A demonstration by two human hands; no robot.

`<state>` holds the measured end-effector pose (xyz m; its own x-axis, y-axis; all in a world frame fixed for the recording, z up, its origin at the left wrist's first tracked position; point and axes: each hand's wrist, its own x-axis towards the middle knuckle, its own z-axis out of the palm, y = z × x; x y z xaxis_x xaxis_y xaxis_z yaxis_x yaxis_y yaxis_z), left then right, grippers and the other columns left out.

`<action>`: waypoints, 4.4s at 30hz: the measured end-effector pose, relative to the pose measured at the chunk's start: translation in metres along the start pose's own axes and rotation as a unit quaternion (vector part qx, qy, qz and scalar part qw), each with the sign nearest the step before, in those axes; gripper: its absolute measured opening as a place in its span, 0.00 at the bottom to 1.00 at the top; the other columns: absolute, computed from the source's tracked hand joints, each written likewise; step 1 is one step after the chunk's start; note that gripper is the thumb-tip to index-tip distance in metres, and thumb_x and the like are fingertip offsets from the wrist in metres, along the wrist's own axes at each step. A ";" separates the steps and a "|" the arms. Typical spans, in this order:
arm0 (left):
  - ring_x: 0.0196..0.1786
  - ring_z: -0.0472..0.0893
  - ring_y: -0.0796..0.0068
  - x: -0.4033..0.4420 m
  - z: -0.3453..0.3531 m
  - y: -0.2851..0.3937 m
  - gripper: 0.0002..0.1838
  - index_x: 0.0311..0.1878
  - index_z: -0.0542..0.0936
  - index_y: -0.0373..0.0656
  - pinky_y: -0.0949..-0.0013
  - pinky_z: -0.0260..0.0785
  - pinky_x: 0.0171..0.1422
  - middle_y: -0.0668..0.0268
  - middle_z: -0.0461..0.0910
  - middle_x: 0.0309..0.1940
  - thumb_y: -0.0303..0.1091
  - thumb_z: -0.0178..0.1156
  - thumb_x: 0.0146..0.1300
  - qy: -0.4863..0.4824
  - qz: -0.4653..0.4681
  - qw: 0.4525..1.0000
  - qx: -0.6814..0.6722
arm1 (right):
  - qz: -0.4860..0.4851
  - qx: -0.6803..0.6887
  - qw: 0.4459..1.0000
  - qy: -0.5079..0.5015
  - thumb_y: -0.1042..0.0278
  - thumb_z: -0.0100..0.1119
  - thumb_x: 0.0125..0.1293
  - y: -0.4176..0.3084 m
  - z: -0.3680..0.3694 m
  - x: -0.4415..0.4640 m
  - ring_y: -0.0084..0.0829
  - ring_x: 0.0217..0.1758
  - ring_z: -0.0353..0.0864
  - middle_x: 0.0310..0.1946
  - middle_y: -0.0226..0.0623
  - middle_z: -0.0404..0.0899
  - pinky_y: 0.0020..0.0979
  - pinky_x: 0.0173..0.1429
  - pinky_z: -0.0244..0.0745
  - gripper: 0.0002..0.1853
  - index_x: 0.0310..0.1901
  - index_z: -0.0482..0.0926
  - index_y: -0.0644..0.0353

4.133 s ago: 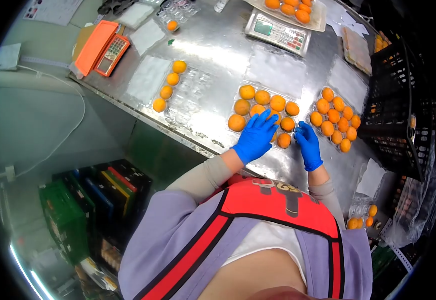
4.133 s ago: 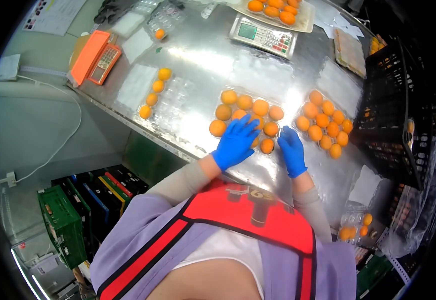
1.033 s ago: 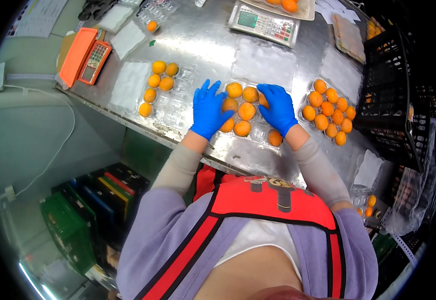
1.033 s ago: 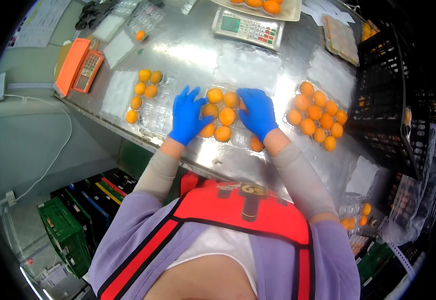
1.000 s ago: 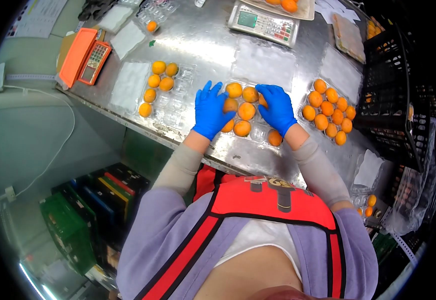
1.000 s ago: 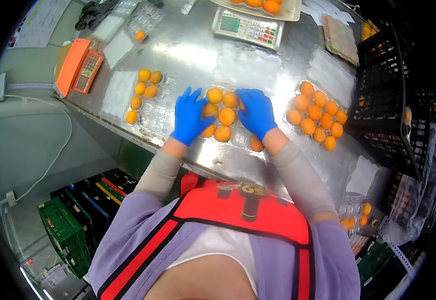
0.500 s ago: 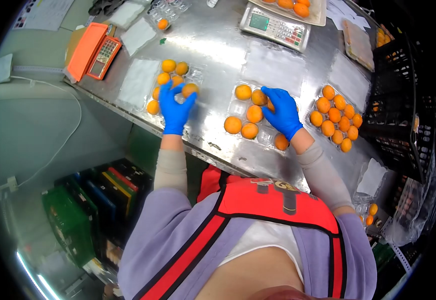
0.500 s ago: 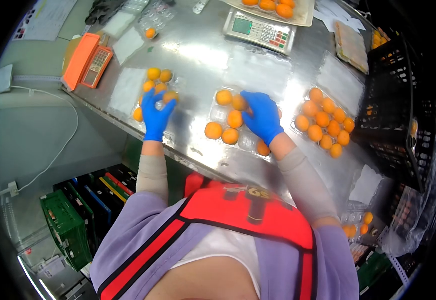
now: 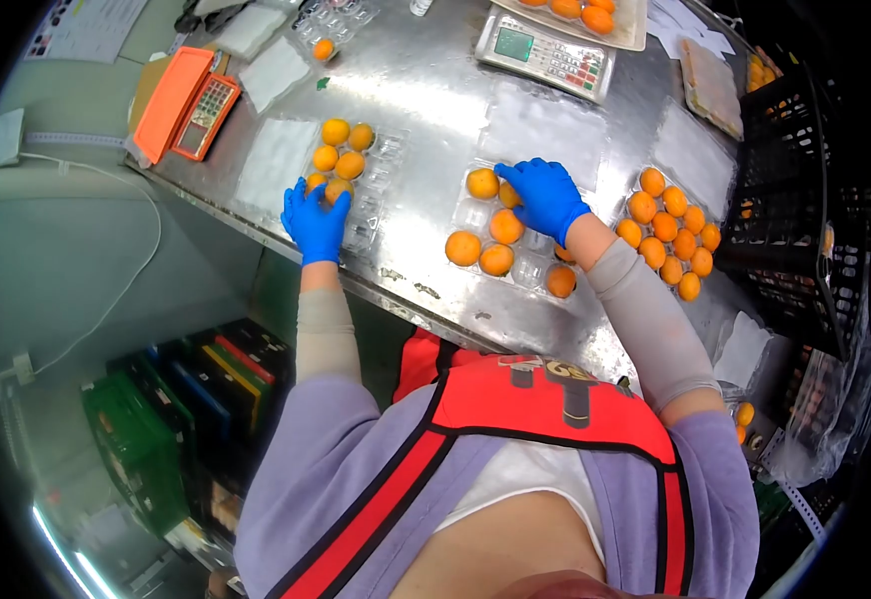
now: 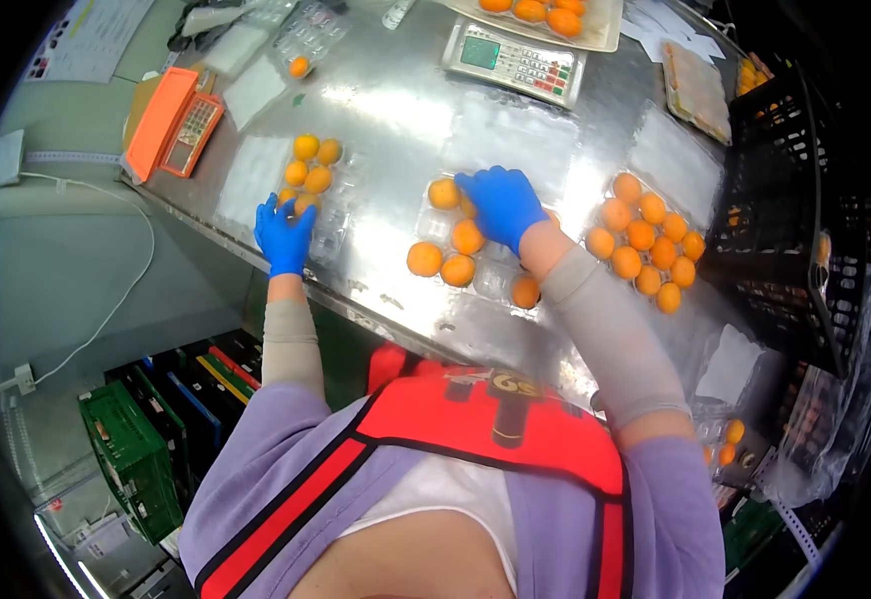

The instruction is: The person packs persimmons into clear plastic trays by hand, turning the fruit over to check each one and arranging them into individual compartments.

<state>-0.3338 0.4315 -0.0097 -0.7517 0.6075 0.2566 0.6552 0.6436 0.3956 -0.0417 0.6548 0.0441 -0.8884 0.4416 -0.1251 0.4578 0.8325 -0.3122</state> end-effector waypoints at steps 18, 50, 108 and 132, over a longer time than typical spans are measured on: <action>0.61 0.71 0.57 -0.071 -0.038 0.185 0.34 0.60 0.71 0.40 0.61 0.64 0.64 0.55 0.73 0.58 0.33 0.69 0.47 -0.193 0.203 0.891 -0.357 | -0.066 0.399 0.894 0.194 0.66 0.64 0.52 -0.044 -0.013 -0.040 0.40 0.55 0.75 0.50 0.43 0.76 0.37 0.61 0.67 0.35 0.64 0.65 0.56; 0.64 0.65 0.49 -0.049 -0.021 0.066 0.30 0.53 0.78 0.47 0.51 0.58 0.65 0.52 0.68 0.61 0.48 0.70 0.46 0.107 0.074 0.985 0.110 | 0.118 0.381 0.887 0.232 0.66 0.62 0.59 0.025 0.039 -0.097 0.32 0.51 0.77 0.50 0.40 0.75 0.31 0.54 0.72 0.28 0.62 0.68 0.59; 0.54 0.75 0.60 -0.072 0.026 0.177 0.16 0.49 0.80 0.45 0.61 0.65 0.60 0.61 0.79 0.47 0.30 0.63 0.55 -0.110 0.286 0.912 -0.271 | 0.245 0.425 0.842 0.226 0.69 0.61 0.60 0.030 0.056 -0.172 0.20 0.34 0.77 0.29 0.29 0.79 0.25 0.42 0.73 0.18 0.53 0.76 0.58; 0.68 0.60 0.52 -0.053 0.042 0.182 0.34 0.57 0.75 0.52 0.53 0.52 0.69 0.61 0.64 0.65 0.51 0.67 0.44 -0.332 0.354 0.869 -0.096 | 0.228 0.462 0.838 0.180 0.69 0.59 0.61 0.019 0.051 -0.160 0.21 0.37 0.78 0.33 0.31 0.80 0.25 0.45 0.73 0.19 0.55 0.75 0.58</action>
<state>-0.1720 0.5359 0.0114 0.0855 0.9953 -0.0446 0.8633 -0.0517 0.5020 0.1078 0.5831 0.0097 -0.4852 0.8537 -0.1892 0.3776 0.0094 -0.9259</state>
